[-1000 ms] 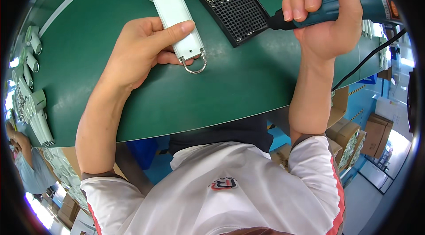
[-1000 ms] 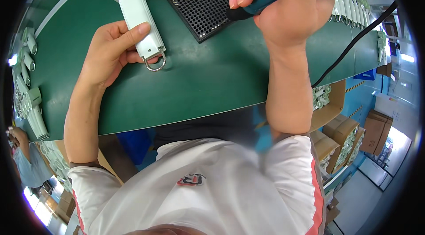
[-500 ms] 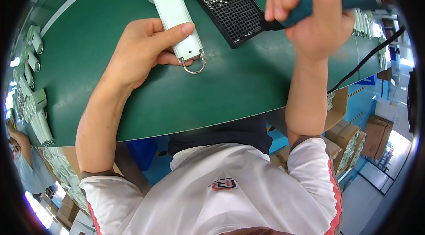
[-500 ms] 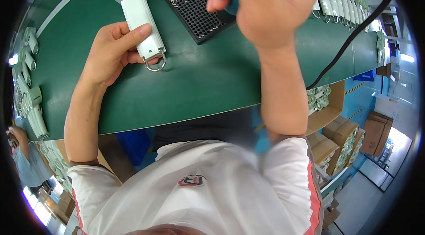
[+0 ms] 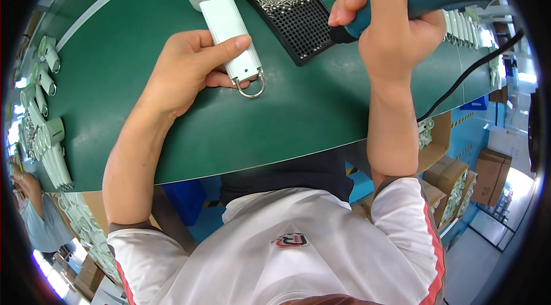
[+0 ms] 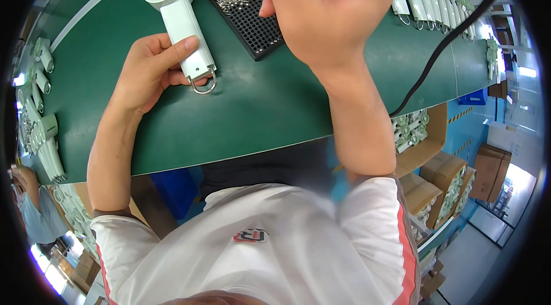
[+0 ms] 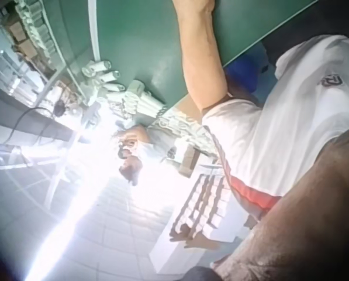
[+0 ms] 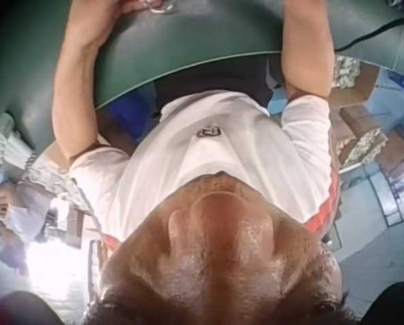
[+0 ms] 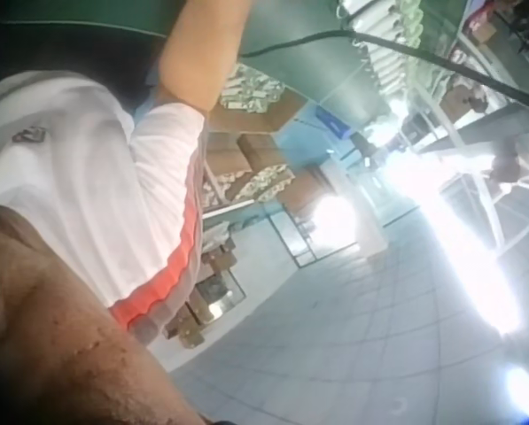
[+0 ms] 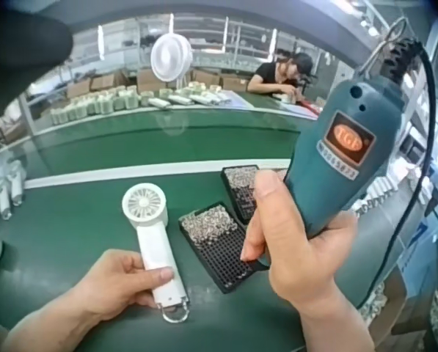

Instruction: Assembling handheld fans on a factory assembly line using an electric screwdriver to secure components.

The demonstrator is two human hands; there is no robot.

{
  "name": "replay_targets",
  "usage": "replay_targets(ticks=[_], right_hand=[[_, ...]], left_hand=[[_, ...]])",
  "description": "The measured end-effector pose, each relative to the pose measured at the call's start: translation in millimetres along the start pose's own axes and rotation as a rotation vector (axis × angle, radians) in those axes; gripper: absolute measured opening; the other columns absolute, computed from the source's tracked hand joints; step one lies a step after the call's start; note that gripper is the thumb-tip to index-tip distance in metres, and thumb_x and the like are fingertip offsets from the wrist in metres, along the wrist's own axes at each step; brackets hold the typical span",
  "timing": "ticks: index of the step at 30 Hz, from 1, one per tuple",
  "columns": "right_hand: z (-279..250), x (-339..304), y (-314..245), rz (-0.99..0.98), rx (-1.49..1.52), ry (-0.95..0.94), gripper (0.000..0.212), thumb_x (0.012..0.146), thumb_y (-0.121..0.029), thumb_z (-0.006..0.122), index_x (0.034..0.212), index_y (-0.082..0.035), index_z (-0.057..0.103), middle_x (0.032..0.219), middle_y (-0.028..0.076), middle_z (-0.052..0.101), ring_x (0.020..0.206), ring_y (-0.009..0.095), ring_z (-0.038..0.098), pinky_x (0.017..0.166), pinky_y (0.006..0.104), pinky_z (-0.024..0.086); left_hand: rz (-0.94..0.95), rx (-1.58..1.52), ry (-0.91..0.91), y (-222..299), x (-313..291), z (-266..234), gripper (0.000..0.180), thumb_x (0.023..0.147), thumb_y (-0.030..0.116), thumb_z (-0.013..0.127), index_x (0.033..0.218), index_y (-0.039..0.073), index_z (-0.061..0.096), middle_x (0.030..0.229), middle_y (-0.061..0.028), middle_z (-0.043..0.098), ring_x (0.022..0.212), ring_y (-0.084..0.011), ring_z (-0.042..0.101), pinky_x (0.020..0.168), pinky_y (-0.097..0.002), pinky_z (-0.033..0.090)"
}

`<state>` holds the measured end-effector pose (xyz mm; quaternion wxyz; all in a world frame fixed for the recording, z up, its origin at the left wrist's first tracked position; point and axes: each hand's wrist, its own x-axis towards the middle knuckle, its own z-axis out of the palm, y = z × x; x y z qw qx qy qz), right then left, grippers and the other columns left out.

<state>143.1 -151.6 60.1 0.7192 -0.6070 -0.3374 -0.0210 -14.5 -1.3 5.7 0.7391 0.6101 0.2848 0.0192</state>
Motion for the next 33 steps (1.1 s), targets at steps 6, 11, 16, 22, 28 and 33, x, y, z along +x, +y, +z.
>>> replay_targets(ticks=[6, 11, 16, 22, 28, 33], right_hand=[[-1.5, -1.7, -1.0, 0.037, 0.106, 0.068, 0.021, 0.1, -0.012, 0.067, 0.09, 0.007, 0.065, 0.058, 0.007, 0.059, 0.042, 0.014, 0.054, 0.04, 0.0275, 0.044], [2.4, -0.6, -5.1, 0.082, 0.137, 0.11, 0.023, 0.1, -0.013, 0.066, 0.092, 0.008, 0.063, 0.058, 0.008, 0.058, 0.041, 0.016, 0.054, 0.039, 0.0286, 0.045], [-2.3, 0.2, -6.1, 0.085, 0.141, 0.083, 0.022, 0.099, -0.013, 0.067, 0.096, 0.008, 0.063, 0.059, 0.009, 0.058, 0.043, 0.019, 0.056, 0.042, 0.0314, 0.047], [-22.3, 10.8, 12.0, -0.076, 0.152, -0.103, 0.03, 0.104, -0.022, 0.053, 0.104, 0.005, 0.066, 0.065, 0.009, 0.055, 0.049, 0.02, 0.052, 0.044, 0.0369, 0.047], [-22.4, 9.3, -5.8, 0.03, 0.378, -0.09, 0.04, 0.106, -0.036, 0.046, 0.103, -0.001, 0.064, 0.064, 0.006, 0.051, 0.05, 0.019, 0.048, 0.047, 0.0371, 0.043], [-6.4, -7.3, -14.1, 0.108, 0.554, -0.238, 0.044, 0.107, -0.043, 0.038, 0.109, -0.009, 0.066, 0.066, 0.001, 0.053, 0.051, 0.019, 0.048, 0.048, 0.0365, 0.045]], left_hand=[[0.004, -0.012, -0.024, 0.8, -0.2, 1.0, 0.045, 0.094, 0.032, 0.078, 0.107, -0.01, 0.068, 0.093, -0.0147, 0.074, 0.079, -0.0178, 0.075, 0.071, -0.0268, 0.063], [0.004, -0.025, -0.032, -1.6, 1.4, -0.9, 0.046, 0.094, 0.032, 0.079, 0.107, -0.011, 0.068, 0.094, -0.015, 0.074, 0.081, -0.0182, 0.075, 0.072, -0.0277, 0.064], [0.005, -0.019, -0.034, -0.9, 2.7, -0.8, 0.047, 0.094, 0.032, 0.079, 0.107, -0.012, 0.067, 0.095, -0.0159, 0.074, 0.081, -0.0189, 0.075, 0.074, -0.0293, 0.064], [0.005, -0.023, -0.033, 1.7, -0.3, 1.2, 0.048, 0.094, 0.031, 0.078, 0.108, -0.013, 0.067, 0.095, -0.0171, 0.074, 0.082, -0.0204, 0.075, 0.075, -0.0306, 0.065], [0.015, 0.008, -0.031, 1.6, 1.3, 2.9, 0.046, 0.094, 0.03, 0.078, 0.106, -0.013, 0.069, 0.095, -0.0175, 0.074, 0.081, -0.0202, 0.075, 0.072, -0.0293, 0.065], [0.031, 0.024, -0.01, -5.0, 4.2, 3.2, 0.043, 0.092, 0.028, 0.08, 0.107, -0.012, 0.071, 0.094, -0.0166, 0.075, 0.078, -0.0183, 0.075, 0.069, -0.0267, 0.063]])
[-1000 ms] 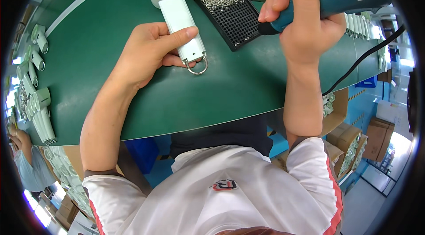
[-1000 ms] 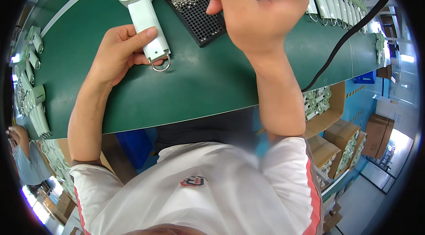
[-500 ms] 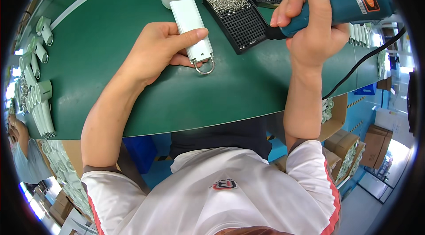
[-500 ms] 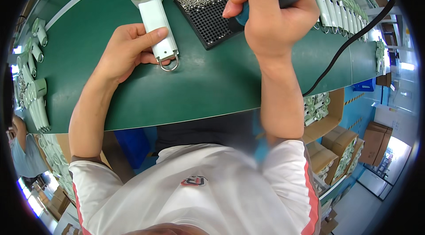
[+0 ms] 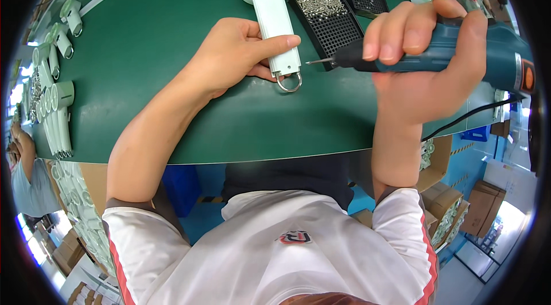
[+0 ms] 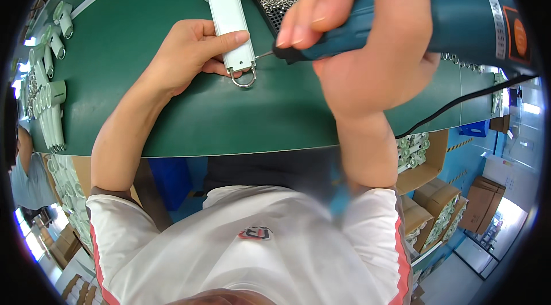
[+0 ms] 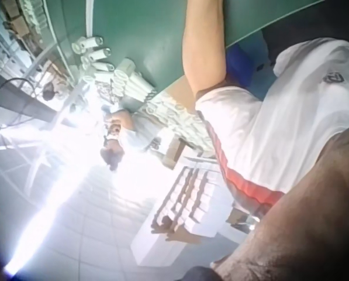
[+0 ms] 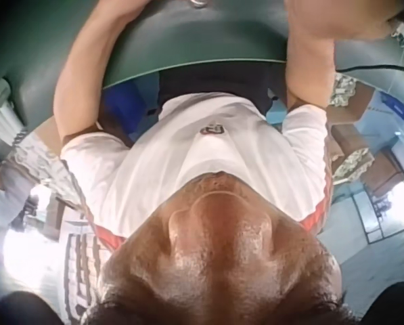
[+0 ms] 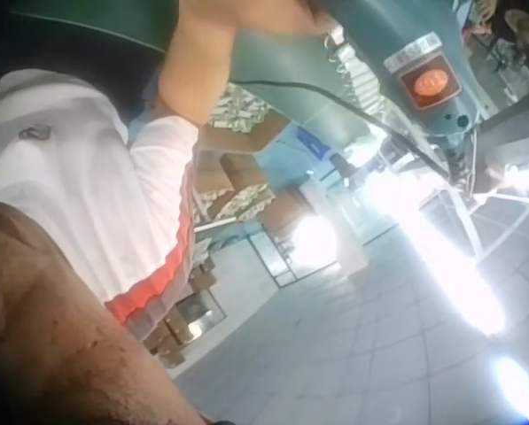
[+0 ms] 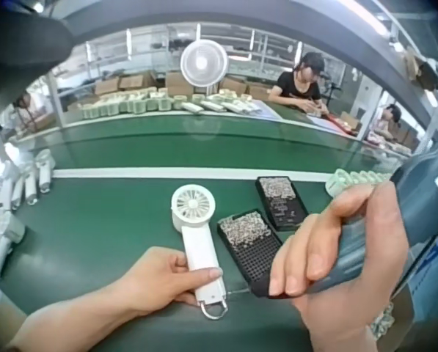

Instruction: Assembling handheld fans on a factory assembly line using an electric screwdriver to secure components.

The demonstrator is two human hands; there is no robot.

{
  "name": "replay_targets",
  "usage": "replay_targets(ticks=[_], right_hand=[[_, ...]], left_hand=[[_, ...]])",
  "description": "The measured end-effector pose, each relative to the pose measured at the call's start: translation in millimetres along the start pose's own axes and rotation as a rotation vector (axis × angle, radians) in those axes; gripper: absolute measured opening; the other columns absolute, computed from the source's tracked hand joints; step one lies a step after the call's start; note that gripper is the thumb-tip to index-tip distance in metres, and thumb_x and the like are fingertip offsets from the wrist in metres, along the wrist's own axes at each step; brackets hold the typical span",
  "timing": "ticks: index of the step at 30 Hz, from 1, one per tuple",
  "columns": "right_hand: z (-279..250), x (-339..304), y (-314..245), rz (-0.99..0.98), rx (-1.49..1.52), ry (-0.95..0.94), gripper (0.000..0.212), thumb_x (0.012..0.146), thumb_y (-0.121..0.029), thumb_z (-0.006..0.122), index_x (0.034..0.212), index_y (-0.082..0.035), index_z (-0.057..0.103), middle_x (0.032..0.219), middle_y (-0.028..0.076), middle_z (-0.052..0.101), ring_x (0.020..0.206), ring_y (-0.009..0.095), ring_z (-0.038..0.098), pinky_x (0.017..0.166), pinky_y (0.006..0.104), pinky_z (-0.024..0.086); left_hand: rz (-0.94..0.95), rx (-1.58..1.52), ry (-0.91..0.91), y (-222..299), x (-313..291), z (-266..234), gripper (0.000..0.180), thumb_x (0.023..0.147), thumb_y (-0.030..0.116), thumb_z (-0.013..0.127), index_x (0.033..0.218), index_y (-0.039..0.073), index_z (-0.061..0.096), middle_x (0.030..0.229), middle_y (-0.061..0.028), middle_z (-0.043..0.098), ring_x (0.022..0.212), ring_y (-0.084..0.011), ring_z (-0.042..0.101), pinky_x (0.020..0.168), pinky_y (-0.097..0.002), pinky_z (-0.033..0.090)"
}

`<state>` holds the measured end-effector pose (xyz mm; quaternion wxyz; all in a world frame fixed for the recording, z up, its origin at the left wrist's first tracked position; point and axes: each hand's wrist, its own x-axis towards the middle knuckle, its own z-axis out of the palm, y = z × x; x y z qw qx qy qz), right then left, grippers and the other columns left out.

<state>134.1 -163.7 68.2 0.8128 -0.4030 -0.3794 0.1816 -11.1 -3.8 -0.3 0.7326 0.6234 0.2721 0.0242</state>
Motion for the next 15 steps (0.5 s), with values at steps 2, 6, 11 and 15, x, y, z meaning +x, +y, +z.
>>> replay_targets(ticks=[2, 6, 11, 15], right_hand=[[8.8, -3.8, 2.8, -0.017, 0.038, -0.145, 0.047, 0.108, -0.046, 0.033, 0.113, -0.013, 0.066, 0.068, 0.001, 0.053, 0.053, 0.018, 0.049, 0.049, 0.0367, 0.046], [19.9, -10.7, -11.2, 0.007, -0.28, -0.21, 0.049, 0.109, -0.046, 0.03, 0.117, -0.012, 0.064, 0.07, 0.001, 0.053, 0.054, 0.018, 0.05, 0.049, 0.0374, 0.048], [13.2, -7.2, 4.3, -0.002, -0.15, -0.254, 0.049, 0.109, -0.044, 0.029, 0.118, -0.01, 0.063, 0.07, 0.002, 0.053, 0.053, 0.018, 0.05, 0.048, 0.0375, 0.049], [16.8, -10.1, 8.8, 0.028, -0.094, -0.172, 0.044, 0.108, -0.04, 0.032, 0.115, -0.007, 0.062, 0.068, 0.004, 0.052, 0.051, 0.019, 0.049, 0.047, 0.0383, 0.048]], left_hand=[[0.0, -0.002, 0.005, 0.7, -0.4, 0.0, 0.043, 0.092, 0.027, 0.08, 0.107, -0.012, 0.071, 0.094, -0.0166, 0.075, 0.078, -0.0182, 0.075, 0.069, -0.0268, 0.063], [0.008, -0.015, 0.003, 0.8, 0.7, 1.8, 0.042, 0.091, 0.025, 0.081, 0.108, -0.012, 0.071, 0.094, -0.0166, 0.075, 0.077, -0.0183, 0.075, 0.069, -0.0272, 0.064], [0.004, -0.019, 0.005, 4.8, -2.6, 2.5, 0.042, 0.091, 0.025, 0.081, 0.107, -0.012, 0.07, 0.094, -0.0168, 0.076, 0.077, -0.0186, 0.075, 0.069, -0.028, 0.064], [0.002, -0.002, 0.006, 6.0, -2.7, 3.2, 0.042, 0.091, 0.025, 0.081, 0.107, -0.013, 0.07, 0.094, -0.0166, 0.076, 0.077, -0.0184, 0.075, 0.068, -0.0282, 0.064]])
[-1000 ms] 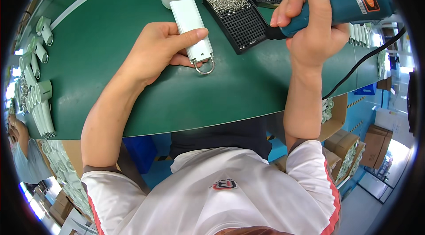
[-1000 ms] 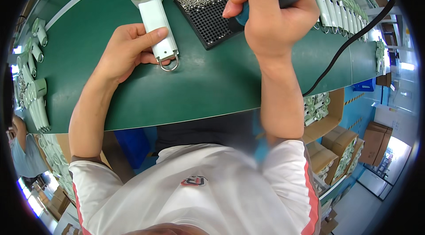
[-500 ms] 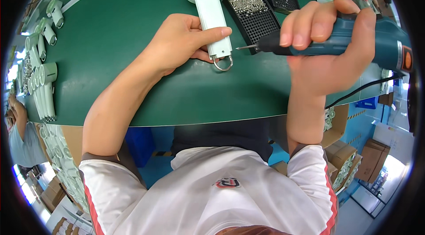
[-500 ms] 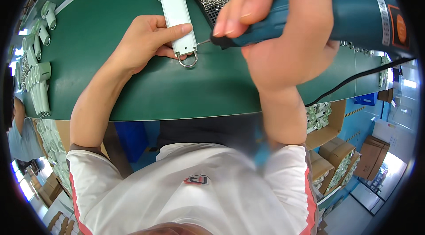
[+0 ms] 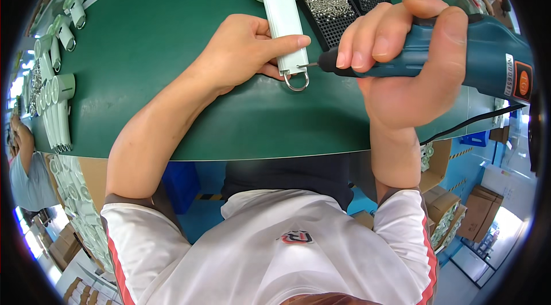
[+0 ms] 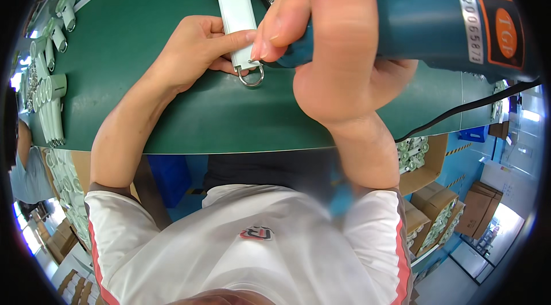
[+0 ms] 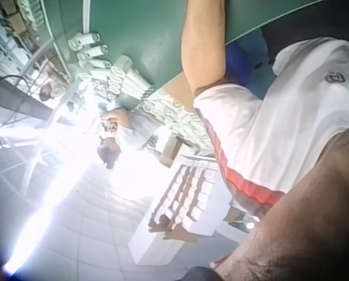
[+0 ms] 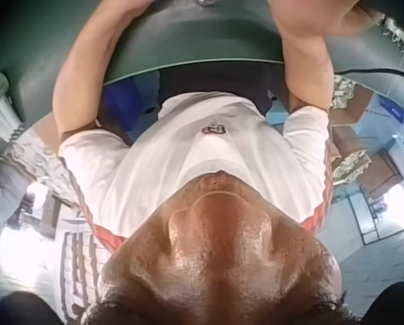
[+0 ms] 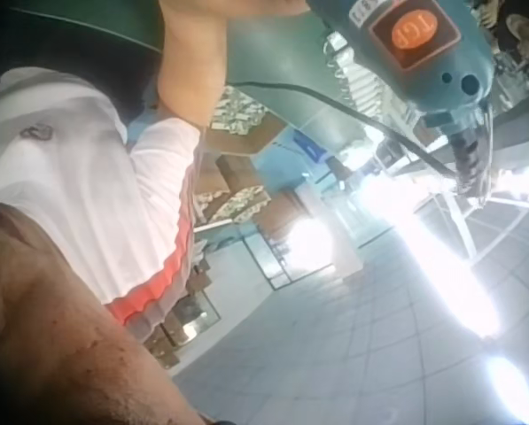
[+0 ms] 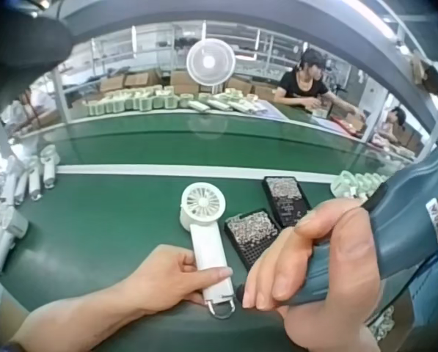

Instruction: Assembling handheld fans on a factory assembly line using an electric screwdriver to secure components.

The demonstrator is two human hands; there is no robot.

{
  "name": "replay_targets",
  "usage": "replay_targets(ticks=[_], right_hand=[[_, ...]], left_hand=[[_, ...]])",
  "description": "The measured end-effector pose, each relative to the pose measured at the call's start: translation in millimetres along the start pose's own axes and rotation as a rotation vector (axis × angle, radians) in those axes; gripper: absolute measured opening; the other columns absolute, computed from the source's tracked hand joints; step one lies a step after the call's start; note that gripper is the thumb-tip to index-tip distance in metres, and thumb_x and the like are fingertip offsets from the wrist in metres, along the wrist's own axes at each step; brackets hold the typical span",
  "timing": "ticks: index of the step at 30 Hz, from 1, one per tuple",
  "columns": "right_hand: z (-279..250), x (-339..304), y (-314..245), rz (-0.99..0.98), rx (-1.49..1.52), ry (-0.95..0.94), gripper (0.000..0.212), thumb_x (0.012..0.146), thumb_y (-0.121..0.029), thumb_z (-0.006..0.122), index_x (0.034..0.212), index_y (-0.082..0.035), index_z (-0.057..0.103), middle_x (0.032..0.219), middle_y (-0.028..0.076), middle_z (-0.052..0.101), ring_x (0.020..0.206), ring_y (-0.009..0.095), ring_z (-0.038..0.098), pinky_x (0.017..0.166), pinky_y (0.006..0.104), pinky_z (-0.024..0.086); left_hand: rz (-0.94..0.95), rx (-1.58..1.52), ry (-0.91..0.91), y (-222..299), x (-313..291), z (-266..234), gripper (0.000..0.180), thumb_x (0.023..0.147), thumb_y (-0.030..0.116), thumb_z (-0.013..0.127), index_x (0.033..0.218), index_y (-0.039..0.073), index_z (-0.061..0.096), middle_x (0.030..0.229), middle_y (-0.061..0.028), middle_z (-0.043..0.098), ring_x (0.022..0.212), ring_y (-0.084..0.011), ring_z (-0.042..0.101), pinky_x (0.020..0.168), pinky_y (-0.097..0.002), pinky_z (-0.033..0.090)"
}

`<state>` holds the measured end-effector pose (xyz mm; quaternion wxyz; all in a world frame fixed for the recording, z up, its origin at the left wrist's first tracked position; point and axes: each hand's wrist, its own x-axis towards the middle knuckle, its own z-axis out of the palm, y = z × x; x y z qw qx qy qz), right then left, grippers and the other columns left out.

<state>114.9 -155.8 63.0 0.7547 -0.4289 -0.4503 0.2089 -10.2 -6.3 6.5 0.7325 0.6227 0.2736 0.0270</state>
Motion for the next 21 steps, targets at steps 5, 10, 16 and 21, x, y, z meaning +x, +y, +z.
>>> replay_targets(ticks=[5, 10, 16, 21], right_hand=[[48.9, 3.4, -8.4, 0.132, -0.204, 0.435, 0.034, 0.105, -0.034, 0.04, 0.105, -0.005, 0.058, 0.064, 0.006, 0.05, 0.048, 0.021, 0.048, 0.046, 0.0393, 0.048], [6.7, 7.0, 11.6, -0.039, 0.009, -0.085, 0.028, 0.104, -0.03, 0.043, 0.098, -0.005, 0.055, 0.063, 0.007, 0.05, 0.048, 0.021, 0.048, 0.046, 0.0396, 0.048], [11.5, 1.0, 11.0, -0.12, -0.279, -0.163, 0.024, 0.105, -0.024, 0.044, 0.095, -0.004, 0.053, 0.062, 0.008, 0.05, 0.048, 0.021, 0.049, 0.046, 0.0394, 0.049], [17.7, -5.7, 24.0, -0.187, -0.266, -0.015, 0.019, 0.106, -0.017, 0.047, 0.096, -0.001, 0.051, 0.066, 0.01, 0.056, 0.053, 0.021, 0.057, 0.048, 0.0357, 0.051]], left_hand=[[0.01, 0.023, 0.011, -0.9, -1.0, -1.3, 0.042, 0.09, 0.024, 0.081, 0.106, -0.013, 0.071, 0.093, -0.0161, 0.075, 0.076, -0.0179, 0.075, 0.068, -0.0284, 0.064], [0.017, 0.011, 0.002, 1.1, -0.2, 1.7, 0.041, 0.09, 0.024, 0.081, 0.105, -0.013, 0.071, 0.092, -0.0159, 0.075, 0.076, -0.018, 0.075, 0.067, -0.0285, 0.064], [0.024, -0.003, 0.004, -3.0, 3.2, -0.2, 0.039, 0.09, 0.023, 0.081, 0.102, -0.013, 0.072, 0.09, -0.0162, 0.075, 0.074, -0.0183, 0.075, 0.065, -0.0285, 0.064], [0.012, 0.011, 0.023, -9.6, 3.8, -6.0, 0.038, 0.092, 0.022, 0.08, 0.097, -0.015, 0.07, 0.086, -0.0155, 0.074, 0.071, -0.0181, 0.073, 0.061, -0.0284, 0.063]])
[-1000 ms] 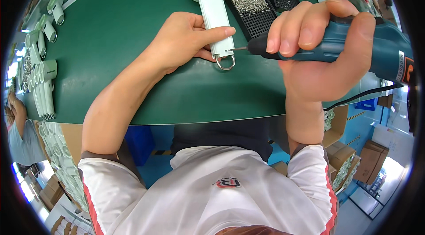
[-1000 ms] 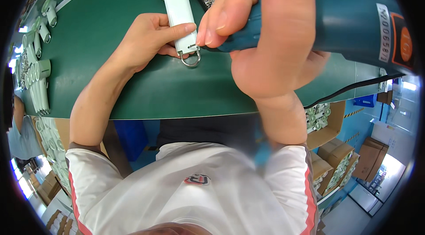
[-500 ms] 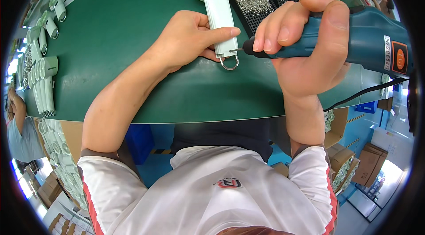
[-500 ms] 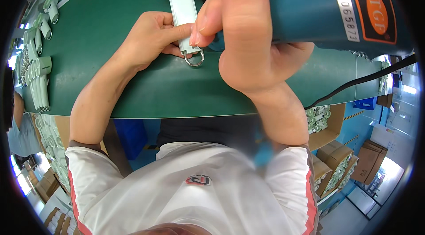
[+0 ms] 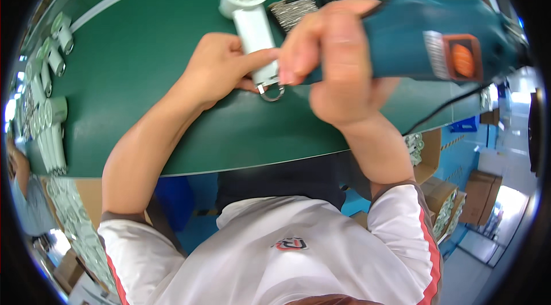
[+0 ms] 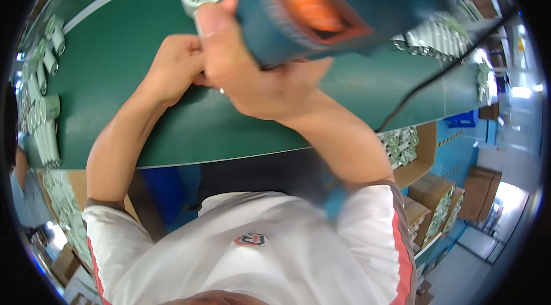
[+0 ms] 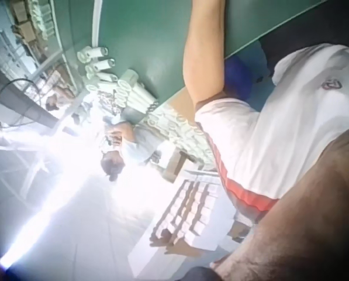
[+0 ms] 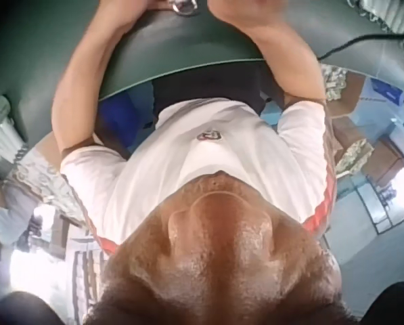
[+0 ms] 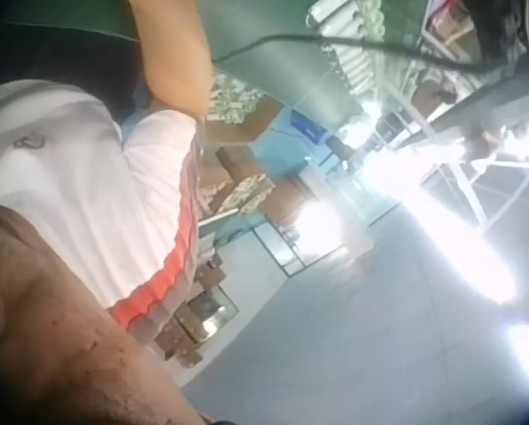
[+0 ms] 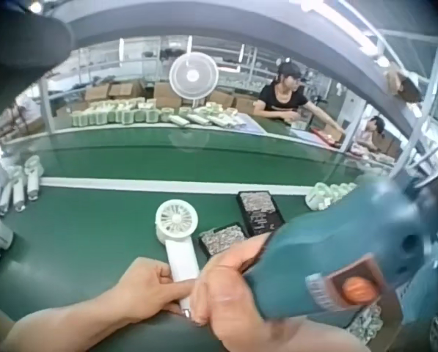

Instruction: Assembling handheld fans on a factory assembly line using an electric screwdriver to secure components.

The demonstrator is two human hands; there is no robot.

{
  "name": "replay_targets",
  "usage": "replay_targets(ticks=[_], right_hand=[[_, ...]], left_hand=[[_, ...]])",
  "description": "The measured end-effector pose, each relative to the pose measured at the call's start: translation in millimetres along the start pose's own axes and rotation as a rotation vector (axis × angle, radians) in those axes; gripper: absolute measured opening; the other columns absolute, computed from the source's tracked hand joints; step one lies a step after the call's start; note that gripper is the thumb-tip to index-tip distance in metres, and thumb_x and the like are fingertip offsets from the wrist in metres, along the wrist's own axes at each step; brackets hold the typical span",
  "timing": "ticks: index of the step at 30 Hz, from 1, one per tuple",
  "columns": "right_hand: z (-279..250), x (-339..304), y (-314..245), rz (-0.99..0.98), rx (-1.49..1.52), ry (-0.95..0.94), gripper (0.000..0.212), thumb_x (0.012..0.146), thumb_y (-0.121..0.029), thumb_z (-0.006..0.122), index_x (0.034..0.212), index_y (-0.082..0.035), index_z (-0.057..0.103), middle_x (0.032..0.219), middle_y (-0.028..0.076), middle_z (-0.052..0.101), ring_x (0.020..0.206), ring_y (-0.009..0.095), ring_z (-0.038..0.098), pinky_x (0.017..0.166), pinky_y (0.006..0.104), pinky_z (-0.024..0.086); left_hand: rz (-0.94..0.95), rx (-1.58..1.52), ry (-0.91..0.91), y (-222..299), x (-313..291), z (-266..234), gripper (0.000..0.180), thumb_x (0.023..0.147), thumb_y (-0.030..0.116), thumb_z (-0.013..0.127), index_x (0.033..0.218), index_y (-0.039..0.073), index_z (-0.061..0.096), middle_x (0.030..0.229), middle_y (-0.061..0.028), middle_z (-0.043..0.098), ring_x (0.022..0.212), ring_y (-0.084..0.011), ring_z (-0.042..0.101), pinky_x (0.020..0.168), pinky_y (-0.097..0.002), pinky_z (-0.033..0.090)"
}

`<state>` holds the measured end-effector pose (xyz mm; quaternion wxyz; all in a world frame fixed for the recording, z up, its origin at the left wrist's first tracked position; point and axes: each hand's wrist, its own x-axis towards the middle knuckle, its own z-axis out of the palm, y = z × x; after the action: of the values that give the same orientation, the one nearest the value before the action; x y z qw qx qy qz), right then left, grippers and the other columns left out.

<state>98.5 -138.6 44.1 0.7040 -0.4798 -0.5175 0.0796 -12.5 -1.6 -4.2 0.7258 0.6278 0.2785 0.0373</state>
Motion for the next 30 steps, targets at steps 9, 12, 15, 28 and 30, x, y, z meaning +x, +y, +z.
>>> replay_targets(ticks=[9, 12, 15, 28, 30], right_hand=[[-4.4, -1.4, -8.4, -0.056, 0.058, 0.149, 0.017, 0.105, -0.015, 0.054, 0.104, 0.001, 0.059, 0.066, 0.008, 0.059, 0.048, 0.016, 0.057, 0.047, 0.0321, 0.049], [-24.1, 10.0, -36.0, 0.179, 0.386, 0.383, 0.022, 0.104, -0.02, 0.059, 0.107, 0.002, 0.061, 0.066, 0.004, 0.056, 0.048, 0.014, 0.054, 0.045, 0.0309, 0.046], [-79.1, 17.9, -57.2, 0.582, -0.075, 0.513, 0.029, 0.101, -0.027, 0.064, 0.11, 0.001, 0.061, 0.07, 0.004, 0.055, 0.053, 0.015, 0.054, 0.047, 0.0313, 0.046], [-150.1, -29.1, 14.4, 0.799, -1.713, -0.095, 0.046, 0.094, -0.024, 0.071, 0.119, 0.014, 0.063, 0.098, 0.033, 0.071, 0.097, 0.046, 0.07, 0.085, 0.0511, 0.055], [-153.6, -37.9, 23.7, 0.678, -1.784, -0.142, 0.049, 0.097, -0.022, 0.067, 0.127, 0.016, 0.058, 0.104, 0.035, 0.07, 0.097, 0.048, 0.07, 0.085, 0.0519, 0.055]], left_hand=[[0.013, 0.004, 0.023, 5.4, -4.9, 14.5, 0.035, 0.093, 0.02, 0.079, 0.098, -0.013, 0.069, 0.088, -0.0154, 0.073, 0.073, -0.0182, 0.073, 0.064, -0.0305, 0.065], [0.006, 0.016, 0.065, 2.9, -2.6, 13.5, 0.039, 0.092, 0.022, 0.08, 0.103, -0.014, 0.07, 0.088, -0.0149, 0.074, 0.072, -0.018, 0.073, 0.059, -0.0285, 0.063], [0.097, 0.059, 0.079, 1.6, -7.8, 16.4, 0.039, 0.091, 0.025, 0.08, 0.1, -0.013, 0.071, 0.085, -0.0145, 0.075, 0.068, -0.0164, 0.072, 0.055, -0.0283, 0.061], [0.476, 0.538, 0.385, 1.5, -19.2, 13.4, 0.035, 0.086, 0.019, 0.072, 0.113, -0.005, 0.073, 0.083, -0.0204, 0.072, 0.076, -0.034, 0.072, 0.072, -0.0425, 0.057], [0.622, 0.61, 0.466, -5.7, -18.3, 8.9, 0.039, 0.085, 0.016, 0.072, 0.118, -0.004, 0.071, 0.087, -0.0212, 0.07, 0.081, -0.0369, 0.07, 0.074, -0.0437, 0.056]])
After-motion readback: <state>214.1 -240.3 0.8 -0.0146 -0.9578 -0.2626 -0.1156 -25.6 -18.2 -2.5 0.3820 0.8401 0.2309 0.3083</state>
